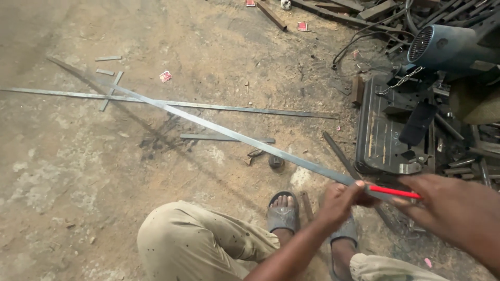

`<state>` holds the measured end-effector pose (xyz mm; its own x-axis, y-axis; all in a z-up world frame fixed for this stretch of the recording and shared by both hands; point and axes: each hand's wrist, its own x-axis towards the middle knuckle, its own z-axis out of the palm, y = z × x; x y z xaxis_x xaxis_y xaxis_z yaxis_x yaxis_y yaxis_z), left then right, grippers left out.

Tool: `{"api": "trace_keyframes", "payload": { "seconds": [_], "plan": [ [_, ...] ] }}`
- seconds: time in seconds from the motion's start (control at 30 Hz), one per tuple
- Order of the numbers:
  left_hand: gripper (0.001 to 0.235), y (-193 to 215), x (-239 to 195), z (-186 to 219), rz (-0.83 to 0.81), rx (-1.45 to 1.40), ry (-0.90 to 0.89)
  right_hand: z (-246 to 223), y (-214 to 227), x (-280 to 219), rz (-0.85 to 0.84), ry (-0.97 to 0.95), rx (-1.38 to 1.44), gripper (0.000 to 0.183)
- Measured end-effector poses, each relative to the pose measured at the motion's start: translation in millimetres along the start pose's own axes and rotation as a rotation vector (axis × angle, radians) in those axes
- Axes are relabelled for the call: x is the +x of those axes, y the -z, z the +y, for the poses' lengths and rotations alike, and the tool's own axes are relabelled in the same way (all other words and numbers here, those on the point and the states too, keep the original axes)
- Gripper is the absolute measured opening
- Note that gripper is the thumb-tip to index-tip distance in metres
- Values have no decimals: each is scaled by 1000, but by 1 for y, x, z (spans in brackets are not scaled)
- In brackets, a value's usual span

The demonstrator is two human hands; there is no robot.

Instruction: The person sits on the workshop floor and marks flat metal strips with a red pencil, aligning strips against each other and using a tape measure to position marks. They handle strips one at a time, repositioning them on the floor while marking.

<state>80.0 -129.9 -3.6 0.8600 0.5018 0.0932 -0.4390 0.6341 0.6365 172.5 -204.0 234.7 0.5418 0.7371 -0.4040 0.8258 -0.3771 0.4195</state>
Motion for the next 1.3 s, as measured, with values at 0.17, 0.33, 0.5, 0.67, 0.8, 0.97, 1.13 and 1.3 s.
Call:
{"api": "trace_keyframes", "payload": {
  "seconds": [0.17,0.33,0.5,0.67,0.8,0.97,1.13,1.3],
  "plan": [
    [39,-16,-4,-88,-19,198,20,-53,26,0,52,35,21,67],
    [45,-34,-5,-212,-108,1660,-405,-72,-7,26,90,288,-89,70],
    [46,-38,6,-298,-255,1279,-330,-74,-3,18,120,339,19,30],
    [33,-29,-1,-311,-404,943,-136,-71,10,3,119,295,97,20],
    [38,-41,-21,-171,-574,723,73,-61,-1,2,158,304,105,22],
    [44,51,-10,-24,-717,501,288,-47,-8,0,163,282,100,25],
    [47,83,-11,71,-323,30,186,-36,8,-5,-82,124,-8,32],
    [53,47,0,43,-119,91,101,-4,-24,7,-44,88,6,33]
  ]
}}
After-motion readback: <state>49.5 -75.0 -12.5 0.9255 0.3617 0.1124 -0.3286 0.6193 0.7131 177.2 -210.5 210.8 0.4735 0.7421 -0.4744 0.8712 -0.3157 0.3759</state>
